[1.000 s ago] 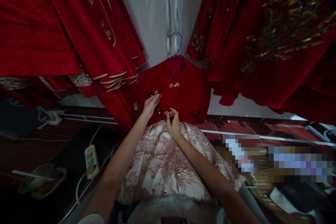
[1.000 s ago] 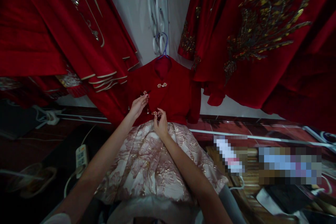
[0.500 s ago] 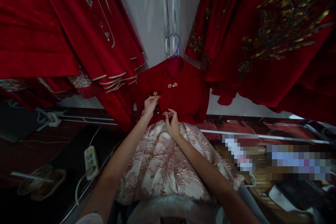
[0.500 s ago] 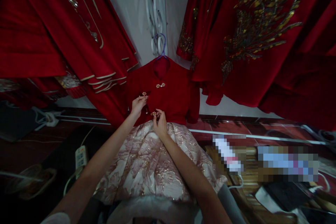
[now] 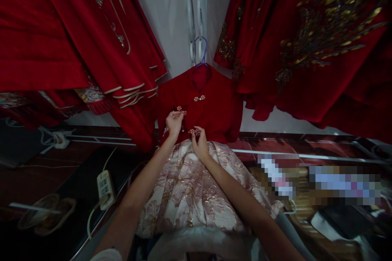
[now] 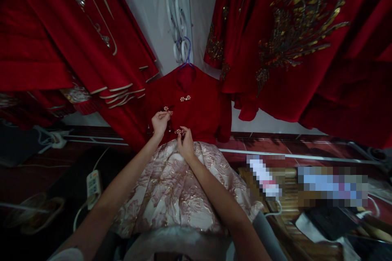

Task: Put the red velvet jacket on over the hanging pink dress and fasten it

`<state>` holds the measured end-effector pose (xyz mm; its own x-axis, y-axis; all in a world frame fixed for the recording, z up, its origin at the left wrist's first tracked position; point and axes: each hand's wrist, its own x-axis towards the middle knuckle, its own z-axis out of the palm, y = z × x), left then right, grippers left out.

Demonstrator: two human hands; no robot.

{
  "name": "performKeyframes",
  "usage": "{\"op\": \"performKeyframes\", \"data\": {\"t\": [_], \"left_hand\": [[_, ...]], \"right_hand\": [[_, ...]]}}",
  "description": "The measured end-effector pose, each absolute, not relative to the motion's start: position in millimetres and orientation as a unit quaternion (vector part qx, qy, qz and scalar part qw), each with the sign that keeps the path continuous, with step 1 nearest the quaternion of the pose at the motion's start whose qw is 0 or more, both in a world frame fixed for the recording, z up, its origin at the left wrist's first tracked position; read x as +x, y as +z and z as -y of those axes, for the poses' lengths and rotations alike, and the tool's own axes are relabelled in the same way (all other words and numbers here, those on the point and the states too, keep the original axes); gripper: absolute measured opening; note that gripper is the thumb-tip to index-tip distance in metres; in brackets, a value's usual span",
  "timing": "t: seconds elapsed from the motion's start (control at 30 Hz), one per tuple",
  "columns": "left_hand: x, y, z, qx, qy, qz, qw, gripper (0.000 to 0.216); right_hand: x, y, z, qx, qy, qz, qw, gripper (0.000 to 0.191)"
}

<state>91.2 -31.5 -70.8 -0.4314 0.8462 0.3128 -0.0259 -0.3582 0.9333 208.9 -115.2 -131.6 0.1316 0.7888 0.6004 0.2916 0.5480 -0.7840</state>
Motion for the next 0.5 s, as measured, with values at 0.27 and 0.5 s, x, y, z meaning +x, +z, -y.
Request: {"op": "performKeyframes", "data": {"t": [0.27,0.5], "left_hand": [[91.6,-75.8,27.7,0.466,0.689,-0.481,0.275,0.022],[94.6,-70.1,37.3,0.528,0.678,-0.492,0.137,0.016]], "right_hand": [[209.2,-132.1,114.8,-0.428,0.202,0.629,0.617,0.03],[208.7,-136.0,112.2,-0.43,0.201,0.63,0.615,0.029]]}}
